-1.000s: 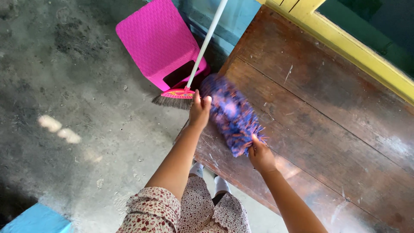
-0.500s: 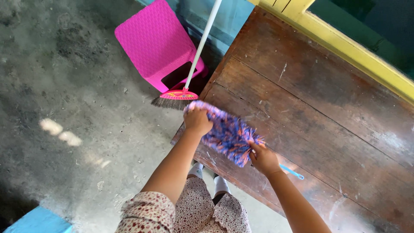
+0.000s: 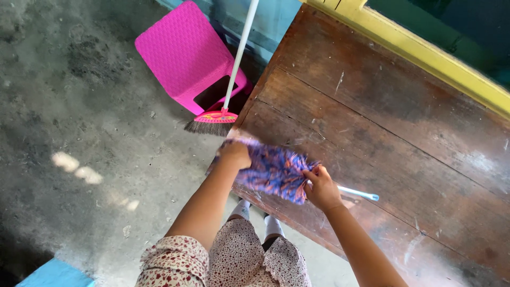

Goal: The person sweeps a concrete floor with a broom, then uses a duster to wipe a wooden table and the top of a white appliance. The person places the broom aside and continues dusting the surfaces.

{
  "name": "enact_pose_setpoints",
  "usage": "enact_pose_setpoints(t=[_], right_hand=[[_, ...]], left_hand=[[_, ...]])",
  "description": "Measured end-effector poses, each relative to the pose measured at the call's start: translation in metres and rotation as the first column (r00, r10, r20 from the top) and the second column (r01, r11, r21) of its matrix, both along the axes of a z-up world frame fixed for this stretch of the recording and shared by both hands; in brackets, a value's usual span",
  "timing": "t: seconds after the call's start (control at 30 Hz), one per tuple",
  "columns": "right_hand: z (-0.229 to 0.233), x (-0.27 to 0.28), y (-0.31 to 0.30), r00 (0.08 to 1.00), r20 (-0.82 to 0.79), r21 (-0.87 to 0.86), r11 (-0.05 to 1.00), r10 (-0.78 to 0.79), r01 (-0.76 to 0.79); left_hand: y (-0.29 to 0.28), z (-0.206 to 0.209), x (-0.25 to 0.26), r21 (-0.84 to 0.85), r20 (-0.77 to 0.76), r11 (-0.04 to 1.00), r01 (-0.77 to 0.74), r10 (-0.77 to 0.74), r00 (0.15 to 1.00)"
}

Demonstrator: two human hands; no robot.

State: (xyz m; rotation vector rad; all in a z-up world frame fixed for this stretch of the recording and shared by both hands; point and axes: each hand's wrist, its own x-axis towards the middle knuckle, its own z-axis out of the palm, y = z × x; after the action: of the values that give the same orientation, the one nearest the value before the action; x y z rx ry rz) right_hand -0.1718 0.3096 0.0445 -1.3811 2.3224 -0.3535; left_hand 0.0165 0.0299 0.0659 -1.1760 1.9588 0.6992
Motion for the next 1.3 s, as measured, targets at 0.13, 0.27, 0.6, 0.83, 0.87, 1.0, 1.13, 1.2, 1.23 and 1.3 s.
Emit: enact_pose_setpoints(t=[0.13,0.27,0.6,0.83,0.87,1.0,1.13,1.2,1.23,1.3], right_hand=[[0.000,-0.004,0.007,0.997,0.030,0.051,0.996,0.066,-0.068],[-0.004,-0.010,0.007,1.000,-0.020,0.116,0.993,0.013,-0.010],[-0.016,-0.008,0.030,0.981,0.017,0.121,0.974,-0.194,0.190],[-0.034,-0.033,0.034,0.815,0.073,0.390,0.768,-0.575,0.508],[-0.043,-0.033,0.036,0.784,0.052,0.401,0.732,-0.619,0.551],[-0.030,-0.026,0.024,0.812,0.100,0.299,0.796,-0.575,0.526],[-0.013,-0.049,0.024,0.855,0.060,0.349,0.814,-0.515,0.465],[-0.009,-0.061,0.024,0.856,0.038,0.353,0.808,-0.516,0.472],[-0.012,-0.066,0.023,0.812,0.062,0.312,0.784,-0.580,0.536],[-0.017,-0.069,0.022,0.762,0.090,0.278,0.751,-0.641,0.599]], left_hand=[[0.010,0.039,0.001,0.158,0.085,0.971,0.181,-0.196,0.977],[0.015,-0.008,0.002,0.097,-0.019,0.988,0.116,-0.115,0.993],[0.030,-0.050,-0.044,-0.344,-0.732,0.900,-0.268,-0.078,0.677],[0.084,0.004,-0.099,-0.221,-0.609,0.936,-0.273,0.086,0.789],[0.092,0.019,-0.109,-0.097,-0.491,0.966,-0.238,0.162,0.856],[0.109,0.007,-0.137,0.017,-0.293,0.982,-0.191,0.187,0.938],[0.102,0.016,-0.146,0.109,-0.112,0.984,-0.138,0.150,0.982],[0.096,0.036,-0.147,0.160,-0.127,0.977,-0.140,0.161,0.979],[0.093,0.053,-0.149,0.172,-0.115,0.975,-0.140,0.161,0.980],[0.093,0.071,-0.150,0.186,-0.100,0.973,-0.138,0.159,0.982]])
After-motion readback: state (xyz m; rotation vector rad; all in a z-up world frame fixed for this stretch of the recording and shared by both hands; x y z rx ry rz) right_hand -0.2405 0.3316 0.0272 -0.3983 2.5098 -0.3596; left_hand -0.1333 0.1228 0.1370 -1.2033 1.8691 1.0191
